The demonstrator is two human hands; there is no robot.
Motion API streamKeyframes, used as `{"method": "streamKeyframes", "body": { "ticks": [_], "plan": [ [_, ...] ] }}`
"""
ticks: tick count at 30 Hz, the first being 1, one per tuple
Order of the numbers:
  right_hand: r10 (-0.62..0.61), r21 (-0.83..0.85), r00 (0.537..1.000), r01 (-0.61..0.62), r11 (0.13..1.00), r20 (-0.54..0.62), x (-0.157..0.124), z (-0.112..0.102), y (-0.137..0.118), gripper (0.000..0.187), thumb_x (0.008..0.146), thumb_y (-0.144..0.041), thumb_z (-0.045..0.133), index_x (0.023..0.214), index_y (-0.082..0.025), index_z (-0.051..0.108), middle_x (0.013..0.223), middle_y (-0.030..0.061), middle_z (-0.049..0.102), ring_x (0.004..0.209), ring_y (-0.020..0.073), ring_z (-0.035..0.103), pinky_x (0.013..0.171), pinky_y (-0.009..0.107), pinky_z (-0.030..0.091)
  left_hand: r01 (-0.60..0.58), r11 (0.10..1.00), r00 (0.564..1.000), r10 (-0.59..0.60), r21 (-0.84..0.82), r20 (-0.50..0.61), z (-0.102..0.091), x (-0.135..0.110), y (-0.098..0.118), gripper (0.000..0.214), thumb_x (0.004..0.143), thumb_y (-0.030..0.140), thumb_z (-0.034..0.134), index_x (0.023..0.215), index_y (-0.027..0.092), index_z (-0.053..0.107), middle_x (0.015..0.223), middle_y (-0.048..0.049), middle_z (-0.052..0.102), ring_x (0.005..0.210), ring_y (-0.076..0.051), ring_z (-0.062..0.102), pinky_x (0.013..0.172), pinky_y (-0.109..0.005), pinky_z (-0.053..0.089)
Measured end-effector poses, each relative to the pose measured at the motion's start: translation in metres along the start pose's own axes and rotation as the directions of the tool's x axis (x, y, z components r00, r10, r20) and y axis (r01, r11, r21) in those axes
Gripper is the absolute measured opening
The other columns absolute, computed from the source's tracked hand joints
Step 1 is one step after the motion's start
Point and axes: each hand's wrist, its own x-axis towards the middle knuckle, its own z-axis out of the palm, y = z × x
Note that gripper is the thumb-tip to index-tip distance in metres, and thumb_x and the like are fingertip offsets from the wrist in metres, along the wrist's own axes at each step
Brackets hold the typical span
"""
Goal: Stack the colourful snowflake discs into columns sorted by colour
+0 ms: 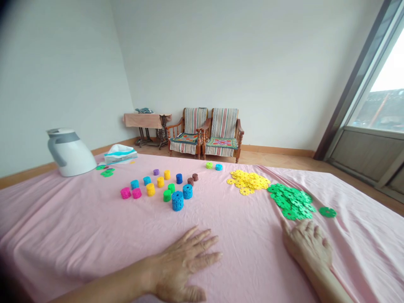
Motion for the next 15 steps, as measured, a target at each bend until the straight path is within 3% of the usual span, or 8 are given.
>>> {"method": "streamKeyframes", "body": {
  "ticks": [3, 9, 12, 15],
  "plan": [
    [0.154, -0.079, 0.984, -0.147, 0.986, 0.09, 0.005, 0.003, 0.011, 0.091, 0.078, -0.065, 0.02, 0.133, 0.005, 0.037, 0.135, 0.0276, 0.04, 0.126, 0.0403, 0.035, 0.099, 0.053, 0.029, 0.0, 1.0, 1.0, 0.0, 0.021, 0.016, 0.001, -0.001, -0.004, 0.067, 0.081, 0.06, 0.045, 0.137, 0.025, 0.036, 0.145, -0.0118, 0.031, 0.134, -0.036, 0.022, 0.107, -0.06, 0.014],
    [0.231, -0.167, 0.949, -0.198, 0.966, 0.213, 0.013, -0.002, 0.026, 0.094, 0.077, -0.069, 0.014, 0.138, 0.0, 0.031, 0.144, 0.0195, 0.03, 0.133, 0.0333, 0.026, 0.105, 0.05, 0.024, 0.041, 0.995, 0.978, -0.058, 0.09, 0.201, 0.001, -0.002, -0.009, 0.069, 0.086, 0.061, 0.034, 0.143, 0.024, 0.021, 0.152, -0.0087, 0.012, 0.138, -0.031, 0.004, 0.11, -0.056, 0.002],
    [0.237, -0.188, 0.955, -0.204, 0.961, 0.179, 0.015, -0.007, 0.029, 0.092, 0.079, -0.068, 0.013, 0.137, 0.0, 0.033, 0.143, 0.0206, 0.032, 0.13, 0.0345, 0.03, 0.102, 0.049, 0.026, 0.05, 0.995, 0.977, -0.066, 0.084, 0.205, 0.001, -0.002, -0.01, 0.069, 0.086, 0.061, 0.035, 0.143, 0.026, 0.02, 0.152, -0.0085, 0.011, 0.138, -0.031, 0.003, 0.11, -0.056, 0.001],
    [0.227, -0.201, 0.963, -0.197, 0.96, 0.142, 0.014, -0.017, 0.023, 0.086, 0.079, -0.066, 0.016, 0.126, -0.002, 0.05, 0.13, 0.0236, 0.047, 0.117, 0.0383, 0.044, 0.094, 0.049, 0.033, 0.055, 0.995, 0.977, -0.07, 0.079, 0.2, 0.002, -0.002, -0.01, 0.068, 0.086, 0.061, 0.035, 0.143, 0.026, 0.021, 0.152, -0.0085, 0.012, 0.138, -0.03, 0.004, 0.109, -0.056, 0.001]
  ]
}}
